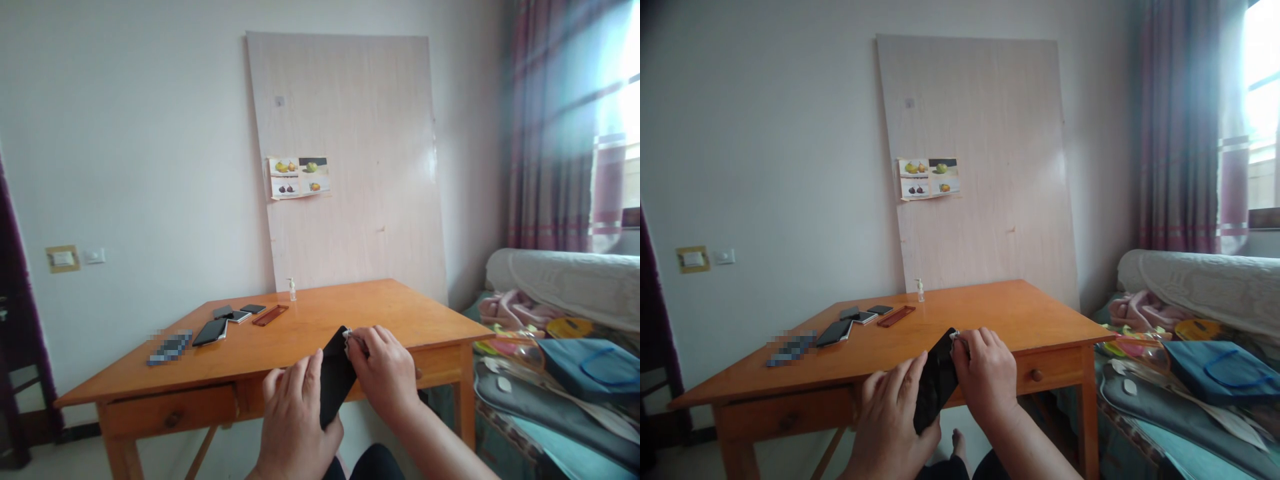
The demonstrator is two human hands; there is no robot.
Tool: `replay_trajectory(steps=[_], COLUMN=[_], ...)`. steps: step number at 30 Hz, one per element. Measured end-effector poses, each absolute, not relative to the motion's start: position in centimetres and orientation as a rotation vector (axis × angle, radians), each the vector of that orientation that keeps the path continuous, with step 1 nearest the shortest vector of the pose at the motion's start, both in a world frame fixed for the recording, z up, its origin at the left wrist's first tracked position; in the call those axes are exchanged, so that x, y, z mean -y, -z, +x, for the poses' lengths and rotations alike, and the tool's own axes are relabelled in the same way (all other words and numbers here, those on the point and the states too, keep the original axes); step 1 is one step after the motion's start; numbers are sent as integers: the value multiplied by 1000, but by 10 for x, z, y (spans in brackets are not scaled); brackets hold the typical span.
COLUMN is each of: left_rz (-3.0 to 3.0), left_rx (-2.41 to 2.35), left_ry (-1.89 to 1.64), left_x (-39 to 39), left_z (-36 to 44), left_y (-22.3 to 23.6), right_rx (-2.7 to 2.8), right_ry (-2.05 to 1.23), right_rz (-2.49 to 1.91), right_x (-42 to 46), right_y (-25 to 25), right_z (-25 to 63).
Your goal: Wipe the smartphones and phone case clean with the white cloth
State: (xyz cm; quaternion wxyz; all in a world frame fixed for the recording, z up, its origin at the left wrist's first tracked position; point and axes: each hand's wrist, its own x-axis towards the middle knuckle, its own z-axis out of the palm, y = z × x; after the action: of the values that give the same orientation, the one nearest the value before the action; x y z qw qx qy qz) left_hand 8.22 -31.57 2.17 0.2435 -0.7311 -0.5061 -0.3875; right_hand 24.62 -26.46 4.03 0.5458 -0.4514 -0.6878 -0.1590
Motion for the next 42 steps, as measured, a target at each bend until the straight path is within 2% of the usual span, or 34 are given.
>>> replay_trajectory(steps=[6, 13, 19, 26, 33, 38, 42], left_rz=[-1984, -1998, -1953, -2025, -2038, -2040, -2012], left_rx=[1328, 1373, 1411, 1337, 1339, 1309, 1350], left_ry=[1079, 1036, 1062, 1042, 1024, 1024, 1039], left_x=[313, 314, 311, 314, 310, 310, 309], left_z=[81, 81, 79, 82, 83, 83, 81], left_y=[-18, -19, -22, -20, -17, -14, -14], right_rx=[1783, 1633, 1812, 1631, 1778, 1653, 1724], right_ry=[338, 388, 320, 422, 365, 377, 342], right_rz=[-948, -1060, -967, -1057, -974, -1065, -1053], right_x=[281, 261, 289, 262, 280, 264, 274], right_y=[-29, -42, -19, -41, -33, -46, -33], right_z=[229, 246, 233, 253, 232, 243, 236])
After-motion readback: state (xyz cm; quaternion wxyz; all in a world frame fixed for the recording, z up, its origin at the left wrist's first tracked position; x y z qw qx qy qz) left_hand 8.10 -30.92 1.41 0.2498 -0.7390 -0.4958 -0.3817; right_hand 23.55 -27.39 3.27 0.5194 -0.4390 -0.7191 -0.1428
